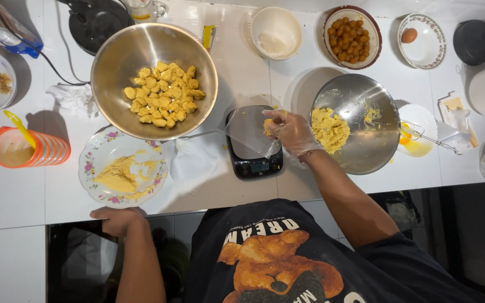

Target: Portioning cookie dough by weighing individual pieces on a digital scale to ensure consistent size.

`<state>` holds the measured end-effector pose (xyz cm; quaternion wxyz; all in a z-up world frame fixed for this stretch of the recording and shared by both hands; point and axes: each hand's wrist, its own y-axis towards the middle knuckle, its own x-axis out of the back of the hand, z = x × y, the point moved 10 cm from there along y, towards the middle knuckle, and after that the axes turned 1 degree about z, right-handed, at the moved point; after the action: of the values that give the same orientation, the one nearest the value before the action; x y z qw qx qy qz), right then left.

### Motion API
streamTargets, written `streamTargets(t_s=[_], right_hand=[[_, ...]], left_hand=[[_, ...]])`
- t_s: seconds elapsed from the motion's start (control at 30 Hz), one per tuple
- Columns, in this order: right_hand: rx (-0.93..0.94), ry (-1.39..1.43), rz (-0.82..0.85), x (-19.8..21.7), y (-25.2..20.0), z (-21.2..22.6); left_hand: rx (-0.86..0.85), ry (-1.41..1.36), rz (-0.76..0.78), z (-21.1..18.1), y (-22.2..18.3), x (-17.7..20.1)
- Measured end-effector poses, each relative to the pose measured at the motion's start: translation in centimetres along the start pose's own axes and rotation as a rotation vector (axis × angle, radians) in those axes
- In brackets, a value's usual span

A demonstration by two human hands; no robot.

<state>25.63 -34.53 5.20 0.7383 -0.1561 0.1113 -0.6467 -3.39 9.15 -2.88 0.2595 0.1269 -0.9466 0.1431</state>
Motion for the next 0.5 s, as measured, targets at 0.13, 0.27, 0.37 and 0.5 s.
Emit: streamTargets(t_s=[0.13,0.27,0.37,0.5], right_hand=[[0.145,-0.746,-0.085,-0.3,3.4,-3.0],[0.264,-0.914,-0.127,-0.1,3.6,-3.0],[0.156,-0.627,-0.200,2.4,0.6,1.0],[0.390,-0.648,-0.350,6.7,-0.7,4.5]], left_hand=[[0.021,0.010,-0.006,0.6,0.5,-0.2],[0.011,0.069,-0.019,0.7,0.7,0.0],[0.007,0.076,-0.014,-0.7,-0.2,0.1],[-0.004,0.109,-0.024,-0.4,0.0,0.5]])
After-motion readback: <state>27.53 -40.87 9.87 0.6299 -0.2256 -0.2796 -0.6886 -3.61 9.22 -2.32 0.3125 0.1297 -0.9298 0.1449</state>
